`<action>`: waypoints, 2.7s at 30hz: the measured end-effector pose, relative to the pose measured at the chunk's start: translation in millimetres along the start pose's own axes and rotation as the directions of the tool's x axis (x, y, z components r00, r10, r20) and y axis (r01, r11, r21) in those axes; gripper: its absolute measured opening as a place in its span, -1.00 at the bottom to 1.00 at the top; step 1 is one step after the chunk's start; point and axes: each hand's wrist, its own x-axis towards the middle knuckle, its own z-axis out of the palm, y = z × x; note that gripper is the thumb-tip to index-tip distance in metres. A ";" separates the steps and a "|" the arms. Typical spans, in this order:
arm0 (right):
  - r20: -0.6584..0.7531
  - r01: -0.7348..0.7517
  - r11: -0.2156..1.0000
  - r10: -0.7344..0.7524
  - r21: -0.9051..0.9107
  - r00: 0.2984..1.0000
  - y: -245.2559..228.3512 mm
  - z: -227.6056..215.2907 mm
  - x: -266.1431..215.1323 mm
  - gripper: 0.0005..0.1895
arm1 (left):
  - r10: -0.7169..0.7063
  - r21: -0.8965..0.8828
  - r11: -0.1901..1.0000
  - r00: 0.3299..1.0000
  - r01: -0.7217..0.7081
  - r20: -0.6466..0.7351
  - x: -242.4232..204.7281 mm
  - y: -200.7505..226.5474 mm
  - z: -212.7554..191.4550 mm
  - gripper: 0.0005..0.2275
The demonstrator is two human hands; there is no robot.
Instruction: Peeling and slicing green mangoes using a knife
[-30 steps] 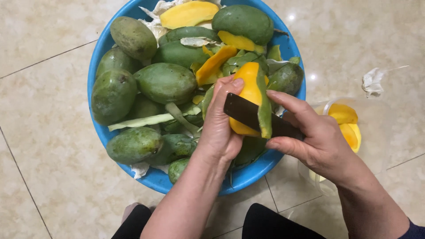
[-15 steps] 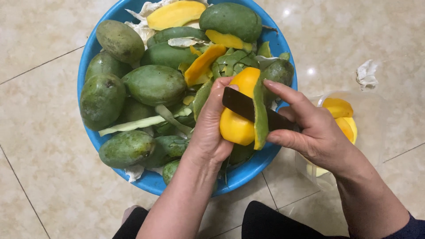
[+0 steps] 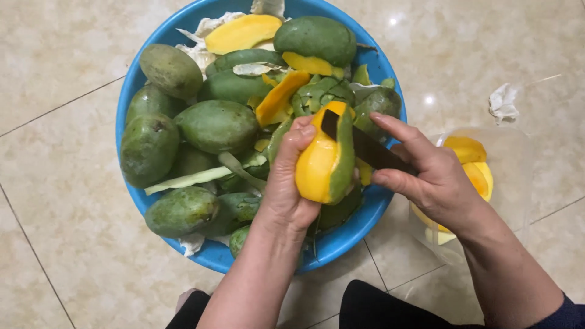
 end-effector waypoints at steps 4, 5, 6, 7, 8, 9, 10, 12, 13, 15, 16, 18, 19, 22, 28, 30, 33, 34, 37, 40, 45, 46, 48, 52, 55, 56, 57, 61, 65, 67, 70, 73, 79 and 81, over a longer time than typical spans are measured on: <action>0.009 0.076 0.997 -0.076 0.018 0.997 -13.5 -0.6 10.3 -0.23 | -0.055 0.011 0.998 0.998 0.056 -0.019 -2.7 -2.9 -0.2 -0.62; 0.046 0.081 0.988 -0.088 0.131 0.995 -16.8 -1.3 14.4 -0.25 | -0.091 -0.029 0.995 0.995 0.093 0.050 -4.0 -4.9 -0.8 -0.62; 0.083 0.083 0.966 -0.106 0.244 0.991 -20.2 -1.1 19.8 -0.27 | -0.120 -0.065 0.990 0.986 0.128 0.119 -5.2 -5.6 -2.0 -0.62; 0.083 0.086 0.967 -0.109 0.242 0.991 -20.8 -3.4 25.3 -0.27 | -0.117 -0.065 0.990 0.985 0.126 0.123 -4.6 -3.5 -1.6 -0.62; 0.075 0.005 0.965 -0.026 0.262 0.997 -21.0 -4.0 29.5 -0.29 | -0.158 -0.079 0.981 0.971 0.174 0.179 -6.2 -1.5 -2.6 -0.60; 0.069 -0.076 0.957 0.058 0.282 0.996 -21.0 -4.3 33.8 -0.31 | -0.197 -0.091 0.971 0.952 0.223 0.235 -7.8 0.6 -3.8 -0.58; 0.070 -0.074 0.957 0.056 0.281 0.996 -20.1 -6.1 35.4 -0.31 | -0.194 -0.091 0.971 0.952 0.221 0.236 -10.1 0.0 -1.7 -0.58; 0.036 -0.111 0.893 0.106 0.437 0.994 -18.4 -10.3 38.2 -0.33 | -0.229 -0.061 0.965 0.935 0.254 0.269 -14.8 -1.9 2.8 -0.58; 0.038 -0.111 0.894 0.105 0.435 0.994 -20.2 -12.4 39.6 -0.33 | -0.227 -0.063 0.966 0.936 0.252 0.270 -11.2 0.0 0.0 -0.58; 0.038 -0.134 0.951 0.129 0.279 0.991 -23.5 -13.9 43.2 -0.29 | -0.234 -0.132 0.952 0.935 0.276 0.264 -5.6 5.5 -7.6 -0.56; 0.044 -0.131 0.952 0.123 0.277 0.991 -21.7 -14.8 47.1 -0.29 | -0.226 -0.135 0.954 0.938 0.268 0.264 -3.8 5.7 -9.3 -0.56; -0.071 -0.087 0.990 0.080 -0.107 0.994 -17.6 -14.6 53.1 -0.44 | -0.204 -0.216 0.940 0.942 0.265 0.267 -2.9 6.0 -14.2 -0.59; -0.062 -0.085 0.991 0.079 -0.106 0.995 -14.1 -13.9 52.2 -0.44 | -0.198 -0.220 0.941 0.945 0.258 0.262 -6.4 8.7 -10.9 -0.59; -0.084 0.009 0.944 -0.039 -0.331 0.996 -8.9 -17.5 52.9 -0.57 | -0.101 -0.218 0.963 0.964 0.156 0.244 -6.5 13.3 -2.7 -0.55; -0.072 0.163 0.888 -0.213 -0.429 0.974 -22.7 -10.5 41.8 -0.20 | 0.001 -0.181 0.983 0.987 0.029 0.163 4.1 11.5 -11.7 -0.51; -0.127 0.046 0.990 -0.063 -0.135 0.990 -33.7 -9.1 27.0 -0.17 | -0.002 -0.157 0.987 0.995 0.017 0.095 9.6 8.3 -15.2 -0.55; 0.140 0.044 0.982 -0.018 -0.185 0.990 -9.4 -15.8 -11.6 -0.01 | 0.031 -0.251 0.968 0.998 -0.018 0.047 14.6 2.0 -20.4 -0.67; 0.137 0.044 0.982 -0.018 -0.186 0.990 -13.5 -7.0 -16.0 -0.01 | 0.029 -0.250 0.968 0.998 -0.016 0.049 16.6 0.5 -21.5 -0.67; 0.244 0.165 0.899 -0.067 -0.406 0.967 -25.4 15.1 -22.7 0.03 | 0.026 -0.166 0.986 0.998 -0.016 0.060 16.6 -1.9 -22.6 -0.64; 0.213 0.287 0.854 -0.213 -0.433 0.954 -29.9 21.3 -16.6 -0.07 | 0.026 -0.226 0.974 0.996 -0.006 0.084 12.4 -2.5 -18.7 -0.69; 0.204 0.329 0.802 -0.260 -0.499 0.944 -31.4 25.0 -14.5 -0.10 | -0.008 -0.169 0.986 1.000 0.008 0.002 10.5 -1.2 -14.2 -0.64; 0.206 0.328 0.803 -0.258 -0.497 0.944 -34.0 26.5 -14.2 -0.10 | -0.008 -0.169 0.986 1.000 0.008 -0.001 9.3 -1.5 -13.6 -0.64; 0.189 0.403 0.751 -0.359 -0.524 0.914 -39.3 28.3 -11.8 -0.16 | 0.023 -0.175 0.984 1.000 -0.021 0.006 9.0 -1.3 -11.2 -0.70; 0.169 0.452 0.685 -0.441 -0.571 0.881 -42.9 32.3 -5.8 -0.28 | 0.004 -0.129 0.991 0.991 -0.021 -0.132 7.3 -0.7 -8.9 -0.68; 0.159 0.462 0.680 -0.460 -0.570 0.873 -38.1 31.7 -4.1 -0.29 | 0.027 -0.159 0.987 0.998 -0.035 -0.051 5.3 2.2 -5.6 -0.72; 0.139 0.414 0.718 -0.411 -0.559 0.901 -36.9 30.7 -6.0 -0.26 | 0.023 -0.105 0.994 0.995 -0.033 -0.095 4.8 3.2 -3.6 -0.66; 0.121 0.365 0.753 -0.361 -0.547 0.925 -35.4 29.8 -7.9 -0.23 | 0.021 -0.051 0.998 0.990 -0.028 -0.138 4.3 4.2 -1.9 -0.60; 0.124 0.361 0.735 -0.357 -0.575 0.926 -27.3 23.1 -12.7 -0.12 | -0.003 -0.164 0.986 1.000 0.003 -0.005 6.0 4.7 -9.0 -0.62; 0.098 0.207 0.813 -0.184 -0.545 0.978 -24.8 17.6 -11.5 -0.07 | 0.077 -0.032 0.996 0.997 -0.077 -0.012 1.7 5.0 0.8 -0.58; 0.097 0.161 0.855 -0.129 -0.492 0.987 -30.0 18.1 -7.7 -0.08 | 0.067 0.044 0.997 0.998 -0.066 -0.017 -1.5 5.4 5.8 -0.54; 0.113 0.057 0.922 -0.014 -0.384 0.994 -34.3 14.2 -4.5 -0.08 | 0.074 0.132 0.989 0.997 -0.070 -0.028 -2.6 7.6 12.6 -0.49; 0.123 0.029 0.942 0.013 -0.335 0.992 -27.8 12.2 -10.8 -0.08 | 0.028 0.073 0.997 0.999 -0.025 -0.036 -5.1 10.7 10.1 -0.48; 0.129 0.068 0.984 -0.047 -0.163 0.991 -24.6 6.1 -8.8 -0.18 | 0.024 0.205 0.978 0.997 -0.040 0.077 -9.4 9.4 18.2 -0.46; 0.166 0.058 0.997 -0.065 0.050 0.984 -28.5 6.6 -2.9 -0.25 | 0.026 0.222 0.974 0.991 -0.055 0.134 -9.1 11.4 17.6 -0.49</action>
